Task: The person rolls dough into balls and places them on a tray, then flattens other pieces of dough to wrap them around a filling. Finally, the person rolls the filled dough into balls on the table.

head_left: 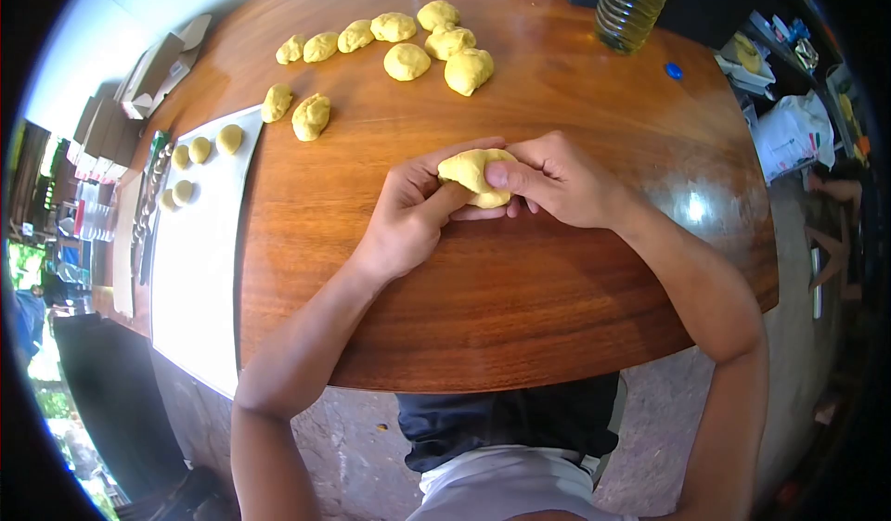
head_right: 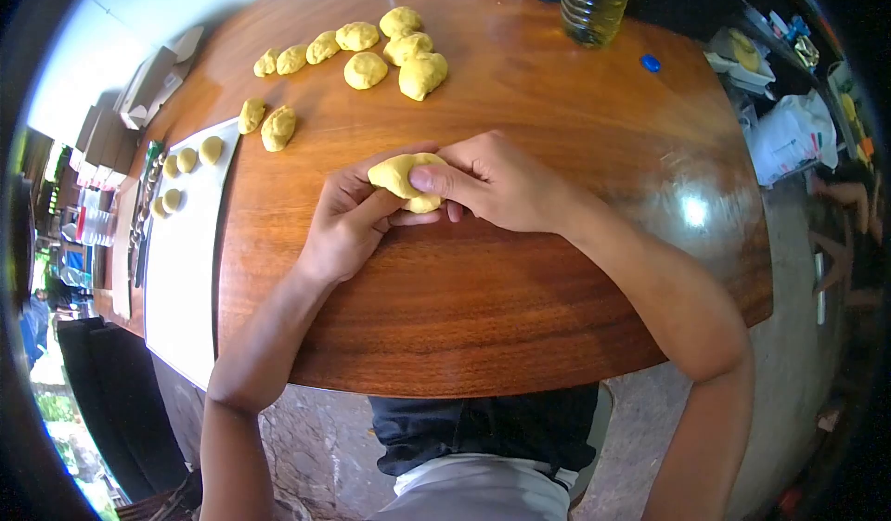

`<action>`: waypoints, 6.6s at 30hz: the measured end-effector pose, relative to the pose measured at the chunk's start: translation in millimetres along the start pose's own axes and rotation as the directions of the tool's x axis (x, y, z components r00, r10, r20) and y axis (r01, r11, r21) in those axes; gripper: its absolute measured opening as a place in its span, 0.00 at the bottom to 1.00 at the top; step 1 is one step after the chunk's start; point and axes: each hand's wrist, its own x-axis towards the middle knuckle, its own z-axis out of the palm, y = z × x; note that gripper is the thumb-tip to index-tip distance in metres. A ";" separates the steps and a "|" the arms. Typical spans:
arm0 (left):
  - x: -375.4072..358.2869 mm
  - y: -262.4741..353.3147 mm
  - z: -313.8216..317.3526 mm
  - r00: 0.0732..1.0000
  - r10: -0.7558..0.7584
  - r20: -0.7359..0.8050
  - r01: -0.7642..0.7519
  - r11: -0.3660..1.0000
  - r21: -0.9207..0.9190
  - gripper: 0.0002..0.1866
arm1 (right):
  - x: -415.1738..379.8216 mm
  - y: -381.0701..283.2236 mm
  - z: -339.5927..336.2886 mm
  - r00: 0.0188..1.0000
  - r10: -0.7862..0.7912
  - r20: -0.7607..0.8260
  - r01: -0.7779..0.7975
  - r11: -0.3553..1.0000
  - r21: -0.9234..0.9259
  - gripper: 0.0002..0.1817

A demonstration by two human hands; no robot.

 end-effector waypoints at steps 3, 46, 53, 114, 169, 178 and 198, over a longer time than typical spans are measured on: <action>-0.6 0.8 0.9 1.000 -0.010 0.026 0.011 0.999 -0.044 0.27 | 1.5 0.1 0.9 0.998 -0.045 -0.032 0.040 0.988 -0.152 0.18; 3.1 3.2 -0.9 0.990 -0.080 0.118 0.117 0.927 -0.356 0.36 | 0.7 -1.4 -8.2 0.994 0.027 0.110 -0.059 0.952 0.300 0.29; 2.4 -2.5 -0.9 0.991 0.014 0.132 -0.014 1.000 -0.003 0.39 | 1.2 -4.4 -2.0 0.990 0.048 0.133 -0.051 0.999 0.019 0.23; 2.6 0.5 10.1 0.997 -0.003 -0.072 -0.004 0.994 -0.105 0.21 | -7.6 3.1 9.0 0.993 -0.113 -0.019 0.114 0.993 0.012 0.11; -2.6 -3.7 -6.5 1.000 0.003 -0.021 -0.004 0.998 -0.059 0.23 | -8.9 3.6 13.8 0.993 -0.078 -0.088 0.094 0.975 0.201 0.16; 0.2 -4.4 -4.1 0.999 -0.031 -0.035 0.027 0.994 -0.108 0.23 | -10.9 0.0 19.0 0.984 -0.117 -0.133 0.077 0.958 -0.275 0.17; -1.5 6.0 -14.9 0.994 -0.101 0.047 0.111 0.935 -0.337 0.21 | -10.9 3.0 -1.8 0.991 -0.052 0.126 0.016 0.964 0.265 0.18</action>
